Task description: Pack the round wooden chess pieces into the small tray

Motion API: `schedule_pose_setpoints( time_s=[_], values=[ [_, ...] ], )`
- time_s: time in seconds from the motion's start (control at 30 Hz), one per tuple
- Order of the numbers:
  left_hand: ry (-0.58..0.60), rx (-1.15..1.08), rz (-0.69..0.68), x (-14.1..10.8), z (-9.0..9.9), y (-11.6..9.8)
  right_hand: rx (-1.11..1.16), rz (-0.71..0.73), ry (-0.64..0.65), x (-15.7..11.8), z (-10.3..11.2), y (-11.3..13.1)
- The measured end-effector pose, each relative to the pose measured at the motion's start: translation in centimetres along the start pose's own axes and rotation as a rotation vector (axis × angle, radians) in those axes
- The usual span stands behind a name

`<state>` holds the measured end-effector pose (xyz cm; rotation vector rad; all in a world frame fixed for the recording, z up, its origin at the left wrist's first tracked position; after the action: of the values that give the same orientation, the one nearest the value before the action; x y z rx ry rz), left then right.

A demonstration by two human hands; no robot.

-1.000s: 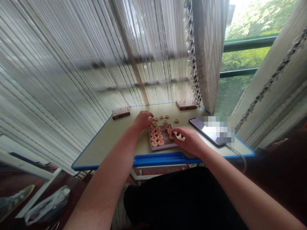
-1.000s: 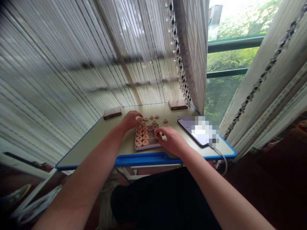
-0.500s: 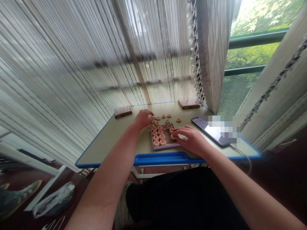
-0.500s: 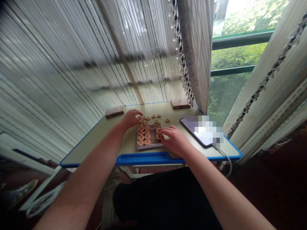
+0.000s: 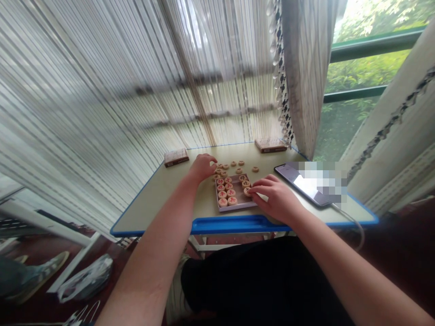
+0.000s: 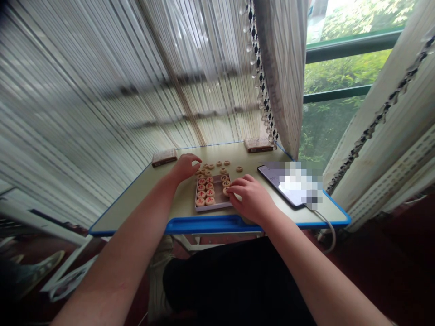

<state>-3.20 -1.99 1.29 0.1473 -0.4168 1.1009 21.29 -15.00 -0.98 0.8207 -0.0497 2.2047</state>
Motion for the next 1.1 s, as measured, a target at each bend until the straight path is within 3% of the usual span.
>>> schedule_pose_setpoints(
  time_s=[0.73,1.0,1.1],
  values=[
    [0.007,-0.007,0.056,0.0,-0.4,1.0,0.054,-0.131,-0.032,0.5,-1.0,-0.7],
    [-0.045,-0.109,0.036,0.1,-0.1,0.0,0.062,-0.159,-0.036,0.4,-0.9,-0.7],
    [0.0,-0.167,0.026,0.1,-0.1,-0.5,0.061,-0.168,-0.025,0.3,-0.9,-0.6]
  ],
)
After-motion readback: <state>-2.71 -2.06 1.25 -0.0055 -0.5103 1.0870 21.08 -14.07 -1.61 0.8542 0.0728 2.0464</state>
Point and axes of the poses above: each hand's wrist, its own x-axis towards the middle knuckle, its own z-axis out of the back of the hand, y = z × x, the point moved 1 cm from there along x, towards the middle knuckle, and after that the axes turned 3 degrees about y, right-handed, at the moved point
